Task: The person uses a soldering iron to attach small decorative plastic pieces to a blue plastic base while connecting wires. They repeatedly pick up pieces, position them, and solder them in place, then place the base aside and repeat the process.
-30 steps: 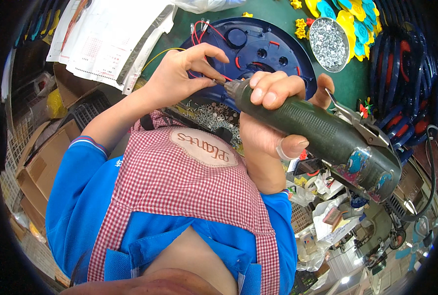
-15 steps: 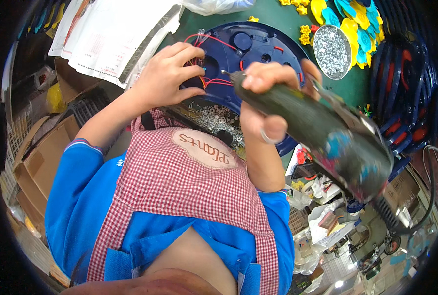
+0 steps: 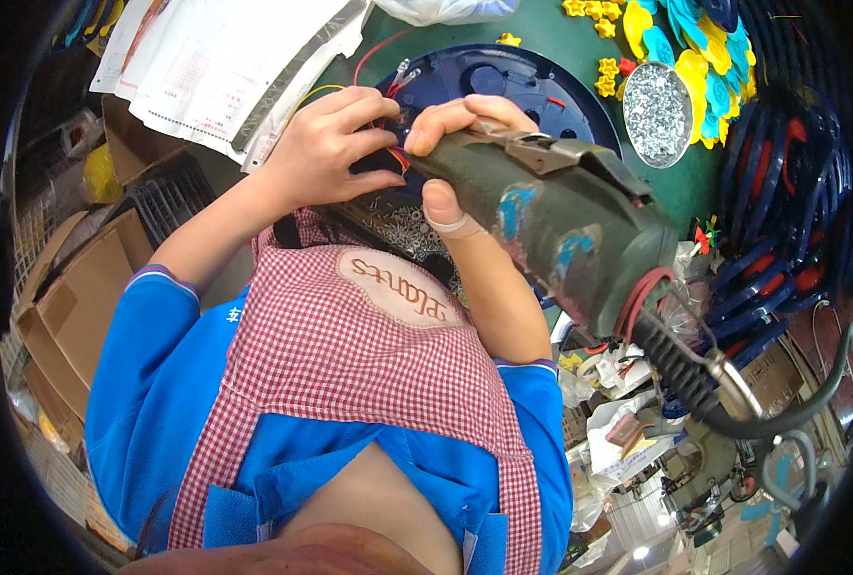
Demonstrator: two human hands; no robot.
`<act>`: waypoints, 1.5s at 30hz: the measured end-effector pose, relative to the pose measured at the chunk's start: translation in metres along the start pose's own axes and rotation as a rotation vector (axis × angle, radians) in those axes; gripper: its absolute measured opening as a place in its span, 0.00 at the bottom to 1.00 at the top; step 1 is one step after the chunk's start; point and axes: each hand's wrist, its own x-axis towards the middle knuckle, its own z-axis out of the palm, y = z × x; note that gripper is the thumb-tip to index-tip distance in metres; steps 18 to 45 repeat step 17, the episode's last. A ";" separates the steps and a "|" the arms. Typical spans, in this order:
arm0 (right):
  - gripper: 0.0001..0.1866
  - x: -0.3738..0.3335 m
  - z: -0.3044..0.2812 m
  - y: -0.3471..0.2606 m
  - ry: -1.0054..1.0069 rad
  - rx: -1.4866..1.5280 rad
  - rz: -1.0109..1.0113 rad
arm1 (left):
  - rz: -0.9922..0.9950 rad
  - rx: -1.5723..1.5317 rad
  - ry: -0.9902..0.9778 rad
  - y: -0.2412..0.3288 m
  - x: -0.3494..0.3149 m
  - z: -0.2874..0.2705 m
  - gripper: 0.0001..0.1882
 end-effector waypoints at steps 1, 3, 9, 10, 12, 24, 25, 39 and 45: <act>0.43 0.001 0.000 0.000 -0.028 -0.001 -0.003 | 0.009 0.006 0.011 -0.001 0.000 0.000 0.17; 0.44 -0.001 0.001 0.002 -0.081 0.002 -0.006 | -0.003 0.003 -0.015 -0.002 -0.003 0.001 0.17; 0.56 0.007 -0.003 -0.011 0.168 0.218 0.010 | 0.062 0.111 0.070 0.002 0.001 -0.008 0.17; 0.54 0.007 -0.009 -0.019 0.195 0.260 -0.046 | 0.098 0.158 0.142 0.003 0.007 -0.013 0.17; 0.52 0.008 -0.019 -0.037 0.236 0.168 -0.132 | 0.075 0.379 0.212 -0.003 0.039 -0.024 0.19; 0.46 0.008 -0.045 -0.054 0.171 -0.026 -0.127 | -0.382 0.625 -0.160 -0.012 0.146 -0.033 0.13; 0.46 0.008 -0.045 -0.054 0.171 -0.026 -0.127 | -0.382 0.625 -0.160 -0.012 0.146 -0.033 0.13; 0.46 0.008 -0.045 -0.054 0.171 -0.026 -0.127 | -0.382 0.625 -0.160 -0.012 0.146 -0.033 0.13; 0.46 0.008 -0.045 -0.054 0.171 -0.026 -0.127 | -0.382 0.625 -0.160 -0.012 0.146 -0.033 0.13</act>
